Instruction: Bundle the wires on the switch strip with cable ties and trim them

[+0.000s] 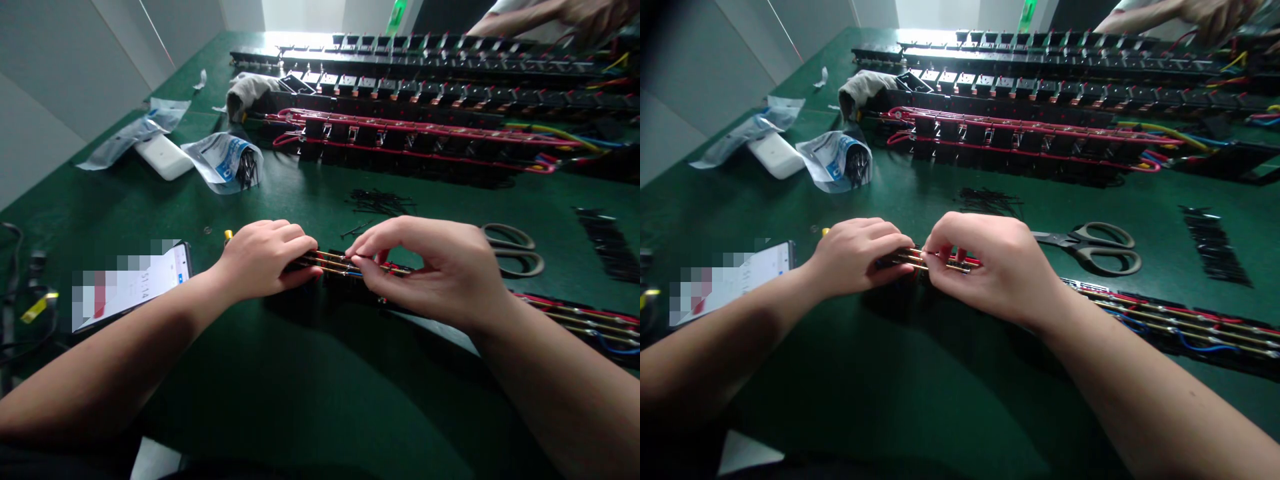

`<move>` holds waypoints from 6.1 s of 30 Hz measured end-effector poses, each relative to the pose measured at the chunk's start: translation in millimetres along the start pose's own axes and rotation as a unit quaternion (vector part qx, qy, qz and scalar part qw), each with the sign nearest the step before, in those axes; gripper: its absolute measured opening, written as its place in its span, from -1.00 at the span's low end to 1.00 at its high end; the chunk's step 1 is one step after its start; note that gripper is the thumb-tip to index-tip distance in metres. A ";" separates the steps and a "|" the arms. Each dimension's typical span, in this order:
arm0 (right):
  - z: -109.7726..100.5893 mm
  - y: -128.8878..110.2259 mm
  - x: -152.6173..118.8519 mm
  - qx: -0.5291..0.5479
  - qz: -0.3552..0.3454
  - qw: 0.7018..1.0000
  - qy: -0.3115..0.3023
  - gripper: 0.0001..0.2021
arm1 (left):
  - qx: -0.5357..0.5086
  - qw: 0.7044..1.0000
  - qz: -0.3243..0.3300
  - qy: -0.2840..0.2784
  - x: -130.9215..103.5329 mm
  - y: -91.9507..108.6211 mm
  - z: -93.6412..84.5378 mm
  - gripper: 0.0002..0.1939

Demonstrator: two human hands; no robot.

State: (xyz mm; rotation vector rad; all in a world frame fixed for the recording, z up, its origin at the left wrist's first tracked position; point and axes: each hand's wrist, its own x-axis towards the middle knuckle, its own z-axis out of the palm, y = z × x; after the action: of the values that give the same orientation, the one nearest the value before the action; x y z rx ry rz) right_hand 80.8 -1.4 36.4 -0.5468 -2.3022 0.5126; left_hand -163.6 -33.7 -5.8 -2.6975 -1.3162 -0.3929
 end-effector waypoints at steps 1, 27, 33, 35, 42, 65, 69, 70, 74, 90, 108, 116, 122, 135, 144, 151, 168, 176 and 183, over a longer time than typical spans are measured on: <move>0.2 -0.1 -0.1 -0.001 -0.006 1.000 -0.001 -0.89 | 0.000 1.000 0.001 0.000 -0.1 -0.1 -0.1 -0.61; 28.9 18.4 -10.1 -0.198 -0.150 0.965 -0.078 -0.77 | -0.016 0.998 -0.052 -0.014 2.7 7.3 0.5 -0.48; 28.3 19.8 -10.1 -0.182 -0.154 0.968 -0.078 -0.76 | -0.080 0.979 -0.143 -0.120 12.5 11.8 -11.3 -0.52; 27.7 20.4 -10.4 -0.177 -0.154 0.969 -0.080 -0.77 | -0.106 0.968 -0.166 -0.156 17.1 9.3 -14.9 -0.50; 29.0 20.8 -11.7 -0.179 -0.160 0.968 -0.075 -0.80 | -0.407 0.865 -0.154 -0.249 39.3 -11.7 -21.0 -0.47; 27.3 25.3 -8.6 -0.168 0.012 0.986 -0.019 -0.87 | -0.359 0.908 -0.210 -0.043 34.8 3.7 -14.1 -0.84; 27.5 27.1 -8.3 -0.154 0.030 0.988 -0.009 -0.91 | -0.338 0.918 -0.205 -0.037 34.2 5.1 -13.3 -0.84; 27.5 27.2 -8.3 -0.152 0.032 0.988 -0.008 -0.91 | -0.336 0.919 -0.205 -0.035 34.2 5.2 -13.1 -0.84; 27.1 26.9 -8.7 -0.148 0.036 0.988 -0.001 -0.91 | -0.335 0.918 -0.208 -0.031 34.0 4.6 -11.9 -0.85; 26.6 27.2 -7.3 -0.138 0.003 0.990 -0.001 -0.90 | -0.336 0.918 -0.207 -0.038 33.8 4.5 -13.0 -0.85; 26.5 23.8 -7.4 -0.141 -0.010 0.990 0.000 -0.91 | -0.340 0.915 -0.215 -0.027 35.0 4.8 -14.4 -0.82; 28.7 25.8 -8.5 -0.146 -0.036 0.989 0.010 -0.90 | -0.339 0.915 -0.220 -0.017 35.6 5.9 -13.1 -0.83; 31.1 26.2 -8.1 -0.164 -0.054 0.985 0.015 -0.90 | -0.336 0.917 -0.214 -0.019 35.1 6.8 -13.2 -0.82; 28.0 23.3 -3.5 -0.128 -0.006 0.992 0.002 -0.88 | -0.377 0.902 -0.210 -0.038 37.5 8.7 -14.9 -0.80; 23.0 25.1 2.4 -0.119 -0.001 0.991 -0.052 -0.84 | -0.395 0.883 -0.243 -0.064 40.8 8.1 -17.2 -0.75; 23.8 22.9 5.8 -0.122 0.033 0.990 -0.059 -0.87 | -0.404 0.879 -0.241 -0.080 41.2 8.8 -19.5 -0.77; -1.0 22.6 17.3 -0.090 0.125 0.988 0.001 -0.91 | -0.373 0.885 -0.247 -0.128 39.7 4.9 -15.9 -0.72; 19.7 22.6 14.0 -0.005 0.152 0.984 -0.098 -0.92 | -0.359 0.894 -0.237 -0.122 39.5 7.7 -18.3 -0.77; 19.2 21.3 13.7 -0.002 0.142 0.985 -0.096 -0.88 | -0.383 0.884 -0.235 -0.132 42.0 5.2 -17.5 -0.77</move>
State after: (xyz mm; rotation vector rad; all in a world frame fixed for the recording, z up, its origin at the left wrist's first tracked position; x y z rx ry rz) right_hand 63.2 19.5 20.3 -0.8691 -2.4186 0.7241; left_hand -137.9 -8.8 22.9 -3.0591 -2.3295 -0.7457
